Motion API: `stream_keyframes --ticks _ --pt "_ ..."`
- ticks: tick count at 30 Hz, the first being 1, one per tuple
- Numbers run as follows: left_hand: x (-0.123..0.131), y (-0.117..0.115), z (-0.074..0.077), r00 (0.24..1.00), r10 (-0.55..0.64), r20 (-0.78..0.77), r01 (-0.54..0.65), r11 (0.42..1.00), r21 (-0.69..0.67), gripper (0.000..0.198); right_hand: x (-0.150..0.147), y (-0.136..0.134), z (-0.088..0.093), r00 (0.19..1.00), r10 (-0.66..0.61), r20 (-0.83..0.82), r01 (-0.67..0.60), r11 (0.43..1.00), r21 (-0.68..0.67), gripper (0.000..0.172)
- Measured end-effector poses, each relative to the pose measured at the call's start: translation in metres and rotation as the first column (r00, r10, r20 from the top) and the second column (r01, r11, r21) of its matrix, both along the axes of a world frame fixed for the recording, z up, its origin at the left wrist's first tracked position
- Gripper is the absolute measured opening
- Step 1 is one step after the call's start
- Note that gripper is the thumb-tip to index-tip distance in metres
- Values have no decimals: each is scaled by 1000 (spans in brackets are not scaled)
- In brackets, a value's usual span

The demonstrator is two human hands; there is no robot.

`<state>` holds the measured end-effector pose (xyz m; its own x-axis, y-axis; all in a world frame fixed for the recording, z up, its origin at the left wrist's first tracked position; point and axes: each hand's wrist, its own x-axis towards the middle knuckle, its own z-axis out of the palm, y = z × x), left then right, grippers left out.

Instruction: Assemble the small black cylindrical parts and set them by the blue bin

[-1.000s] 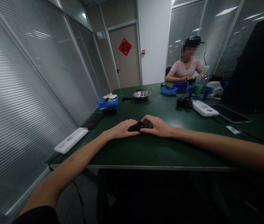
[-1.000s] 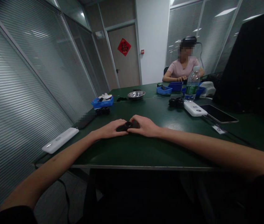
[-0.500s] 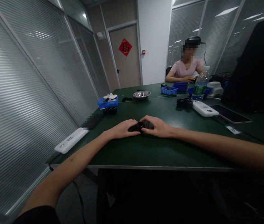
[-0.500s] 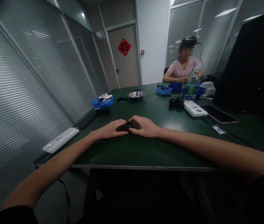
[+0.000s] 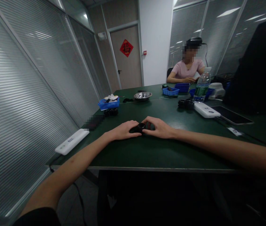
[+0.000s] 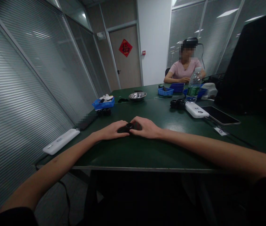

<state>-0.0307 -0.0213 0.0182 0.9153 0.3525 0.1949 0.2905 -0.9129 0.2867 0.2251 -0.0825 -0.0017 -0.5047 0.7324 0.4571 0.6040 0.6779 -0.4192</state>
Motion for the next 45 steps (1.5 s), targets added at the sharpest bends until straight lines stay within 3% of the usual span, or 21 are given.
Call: stream_keyframes --ticks 8,15,22,29,37,45 --pt "0 0 1 1000 -10 -4 10 1000 -2 43 1 2 -3 1000 -12 13 12 1000 -1 45" --pt "0 -1 2 1000 -9 -7 9 1000 -3 45 1 1 -2 999 29 38 -31 999 31 39" --pt "0 2 -1 1000 -11 -8 11 1000 5 44 0 0 -1 999 -32 -22 31 999 -21 41" --pt "0 0 0 1000 3 -2 -3 1000 3 45 3 0 -1 999 39 15 -39 999 20 38" --pt "0 2 -1 1000 15 -24 -15 1000 6 42 2 1 -2 999 -16 -37 15 999 -30 43" --pt "0 1 -2 1000 -2 -7 2 1000 7 44 3 1 -3 999 35 26 -36 999 34 39"
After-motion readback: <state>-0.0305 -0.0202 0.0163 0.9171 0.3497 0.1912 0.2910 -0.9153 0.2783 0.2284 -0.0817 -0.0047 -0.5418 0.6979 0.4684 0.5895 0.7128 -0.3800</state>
